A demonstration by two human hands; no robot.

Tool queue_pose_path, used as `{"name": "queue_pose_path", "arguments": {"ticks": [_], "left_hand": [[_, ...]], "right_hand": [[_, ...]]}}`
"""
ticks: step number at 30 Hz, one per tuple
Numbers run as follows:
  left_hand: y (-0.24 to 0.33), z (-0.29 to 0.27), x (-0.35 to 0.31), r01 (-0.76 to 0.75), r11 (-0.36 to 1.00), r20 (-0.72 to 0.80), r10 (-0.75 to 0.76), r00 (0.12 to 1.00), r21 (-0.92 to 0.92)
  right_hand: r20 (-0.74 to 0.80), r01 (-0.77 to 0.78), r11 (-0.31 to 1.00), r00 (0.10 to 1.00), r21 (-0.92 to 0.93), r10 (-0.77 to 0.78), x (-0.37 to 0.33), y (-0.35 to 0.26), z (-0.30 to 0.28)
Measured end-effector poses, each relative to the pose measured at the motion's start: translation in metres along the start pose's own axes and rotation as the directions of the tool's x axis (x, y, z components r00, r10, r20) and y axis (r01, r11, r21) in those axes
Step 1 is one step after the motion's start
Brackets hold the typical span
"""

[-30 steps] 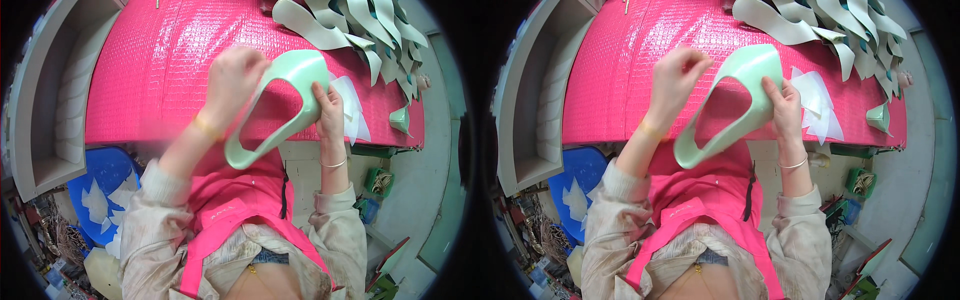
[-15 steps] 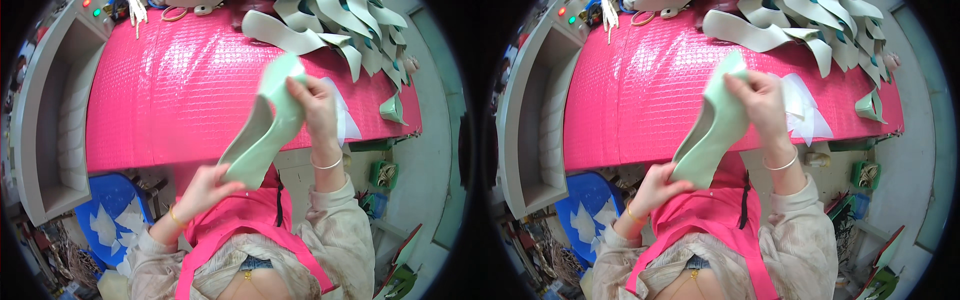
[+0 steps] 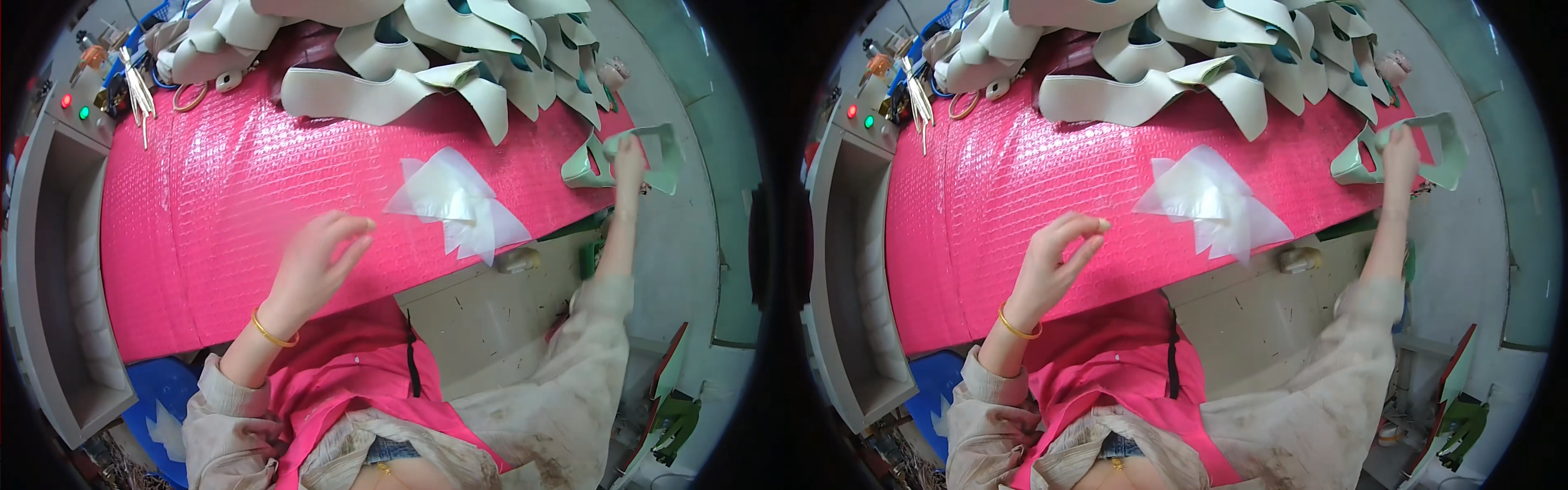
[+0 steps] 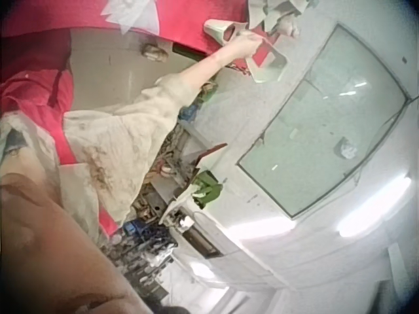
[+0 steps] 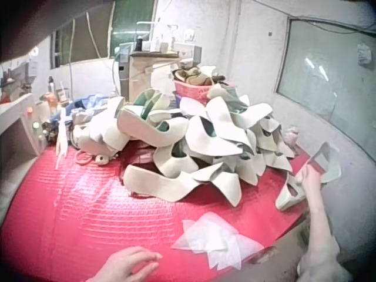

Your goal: The person assembles shoe components by hand on a pink workbench. They pick up white shoe uppers and green insoles, align the parts, and press them together to form a finished shoe. The person handles the items one at a time, occasionally using a roll of tape, and places the completed shoes aside.

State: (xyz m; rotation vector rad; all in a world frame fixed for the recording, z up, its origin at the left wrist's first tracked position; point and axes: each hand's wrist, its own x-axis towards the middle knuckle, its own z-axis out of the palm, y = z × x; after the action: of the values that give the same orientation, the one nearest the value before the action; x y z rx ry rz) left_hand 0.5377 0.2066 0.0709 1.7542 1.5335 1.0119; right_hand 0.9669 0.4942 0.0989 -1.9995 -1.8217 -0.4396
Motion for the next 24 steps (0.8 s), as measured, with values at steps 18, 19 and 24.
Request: {"name": "queue_pose_path", "arguments": {"ticks": [18, 19, 24], "left_hand": [[-0.097, -0.054, 0.167, -0.155, 0.412, -0.050, 0.447, 0.893, 0.898], [-0.086, -0.048, 0.164, -0.257, 0.384, 0.043, 0.485, 0.873, 0.887], [-0.045, -0.032, 0.100, -0.313, 0.454, 0.075, 0.469, 0.880, 0.834]], "right_hand": [[-0.411, 0.737, 0.397, 0.649, 0.546, -0.640, -0.062, -0.353, 0.063], [-0.413, 0.756, 0.541, 0.654, 0.368, -0.634, -0.052, -0.361, 0.082], [-0.108, 0.557, 0.509, 0.737, 0.656, -0.668, -0.019, -0.365, 0.105]]}}
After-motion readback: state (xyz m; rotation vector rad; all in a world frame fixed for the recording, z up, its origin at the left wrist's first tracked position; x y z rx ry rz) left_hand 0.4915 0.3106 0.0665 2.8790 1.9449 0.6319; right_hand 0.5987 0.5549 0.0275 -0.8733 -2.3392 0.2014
